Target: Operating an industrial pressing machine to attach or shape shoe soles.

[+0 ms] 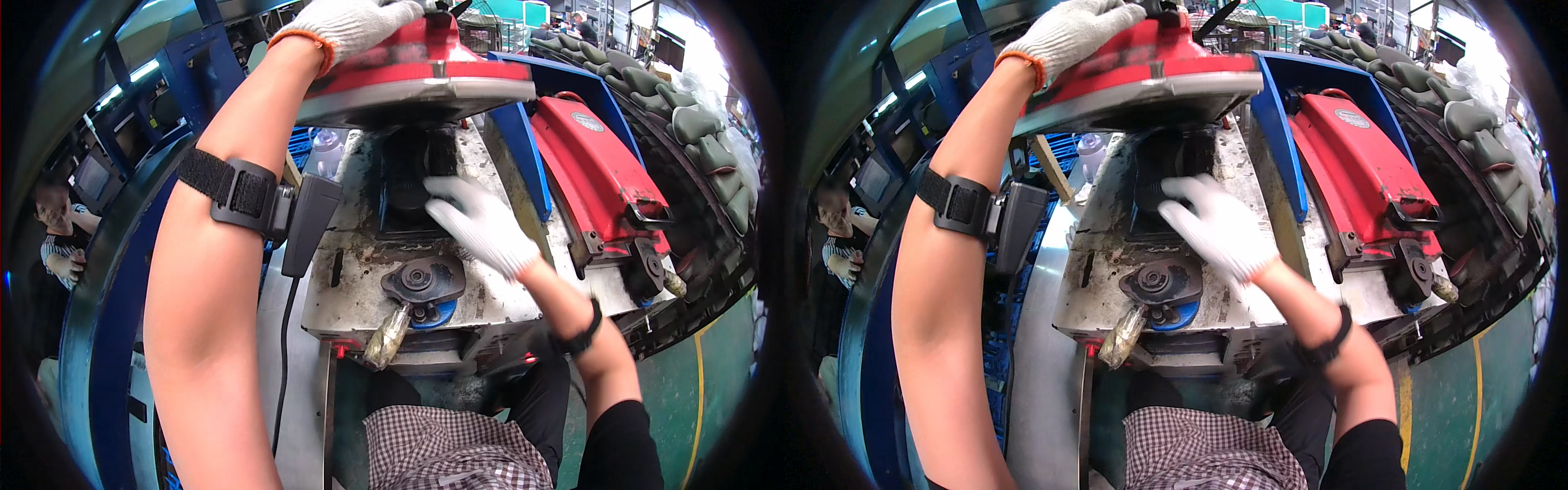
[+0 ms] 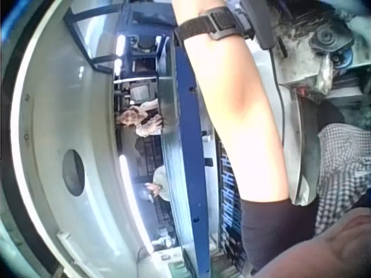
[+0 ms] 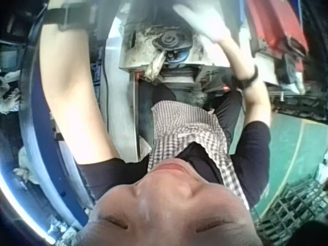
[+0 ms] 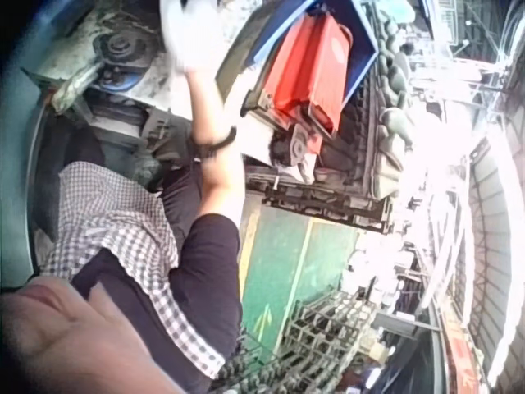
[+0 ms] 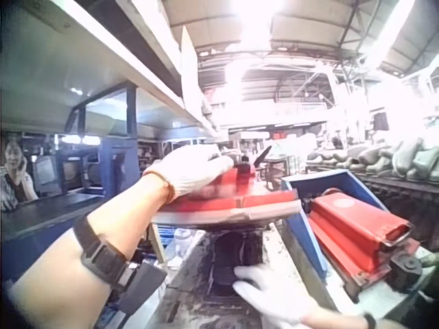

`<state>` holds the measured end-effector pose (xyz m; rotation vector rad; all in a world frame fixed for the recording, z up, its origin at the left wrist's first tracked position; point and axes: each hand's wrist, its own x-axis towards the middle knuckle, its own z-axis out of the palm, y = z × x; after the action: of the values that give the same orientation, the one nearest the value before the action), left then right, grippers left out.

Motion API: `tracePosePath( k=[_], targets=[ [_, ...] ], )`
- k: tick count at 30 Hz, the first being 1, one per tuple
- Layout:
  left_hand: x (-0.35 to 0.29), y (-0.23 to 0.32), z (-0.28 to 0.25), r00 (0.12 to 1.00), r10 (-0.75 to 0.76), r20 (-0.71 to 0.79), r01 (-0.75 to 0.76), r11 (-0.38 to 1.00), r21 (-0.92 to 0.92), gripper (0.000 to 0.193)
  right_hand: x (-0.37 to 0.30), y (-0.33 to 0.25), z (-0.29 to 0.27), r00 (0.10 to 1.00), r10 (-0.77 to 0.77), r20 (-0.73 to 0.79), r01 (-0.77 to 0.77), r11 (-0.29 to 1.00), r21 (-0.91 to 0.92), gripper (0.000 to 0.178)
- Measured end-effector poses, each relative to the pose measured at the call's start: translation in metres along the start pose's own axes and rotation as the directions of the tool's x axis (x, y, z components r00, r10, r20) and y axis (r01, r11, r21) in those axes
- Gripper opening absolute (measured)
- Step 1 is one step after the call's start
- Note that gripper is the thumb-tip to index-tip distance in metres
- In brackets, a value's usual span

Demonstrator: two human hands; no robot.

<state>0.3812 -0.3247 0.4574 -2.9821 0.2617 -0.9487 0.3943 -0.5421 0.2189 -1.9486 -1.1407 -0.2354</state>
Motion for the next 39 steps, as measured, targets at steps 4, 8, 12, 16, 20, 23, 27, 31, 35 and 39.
tracePosePath(
  k=[4,8,12,16,20,23,27,31,35,39],
  targets=[
    [-0.015,0.051,-0.002,0.927,-0.075,0.368,0.187,0.942,-0.28,0.047,-0.136,-0.034,0.01,0.969,0.245,-0.015,-0.19,0.787,0.587,0.021],
    [-0.032,0.051,0.037,0.739,-0.045,0.672,0.385,0.847,-0.367,0.055,-0.174,-0.054,0.061,0.781,0.29,0.553,-0.622,0.28,0.731,0.044],
    [-0.071,0.047,0.082,0.603,0.024,0.798,0.489,0.779,-0.393,0.041,-0.168,-0.064,0.118,0.721,0.038,0.691,-0.68,-0.153,0.717,0.063],
    [-0.107,0.055,0.12,0.602,0.054,0.796,0.531,0.717,-0.451,0.037,-0.142,-0.077,0.128,0.841,-0.114,0.529,-0.496,-0.554,0.668,0.06],
    [-0.125,0.066,0.125,0.638,-0.047,0.768,0.499,0.785,-0.367,0.041,-0.133,-0.086,0.128,0.836,-0.058,0.545,-0.411,-0.725,0.554,0.05],
    [-0.121,0.074,0.119,0.655,-0.067,0.753,0.489,0.797,-0.354,0.043,-0.14,-0.077,0.129,0.863,-0.112,0.493,-0.371,-0.801,0.469,0.042],
    [-0.123,0.078,0.122,0.67,-0.09,0.737,0.462,0.827,-0.32,0.049,-0.152,-0.071,0.089,0.836,-0.023,0.548,-0.38,-0.744,0.55,0.034],
    [-0.126,0.074,0.123,0.667,-0.106,0.738,0.458,0.839,-0.293,0.053,-0.173,-0.029,0.04,0.804,0.2,0.559,-0.156,-0.837,0.525,0.063],
    [-0.127,0.079,0.121,0.715,-0.077,0.695,0.391,0.868,-0.306,0.055,-0.18,-0.021,0.012,0.789,0.509,0.345,-0.368,-0.059,0.928,0.061],
    [-0.127,0.071,0.126,0.707,-0.073,0.703,0.42,0.844,-0.335,0.051,-0.167,-0.021,0.012,0.851,0.523,-0.05,-0.394,0.699,0.597,0.039]
  ],
)
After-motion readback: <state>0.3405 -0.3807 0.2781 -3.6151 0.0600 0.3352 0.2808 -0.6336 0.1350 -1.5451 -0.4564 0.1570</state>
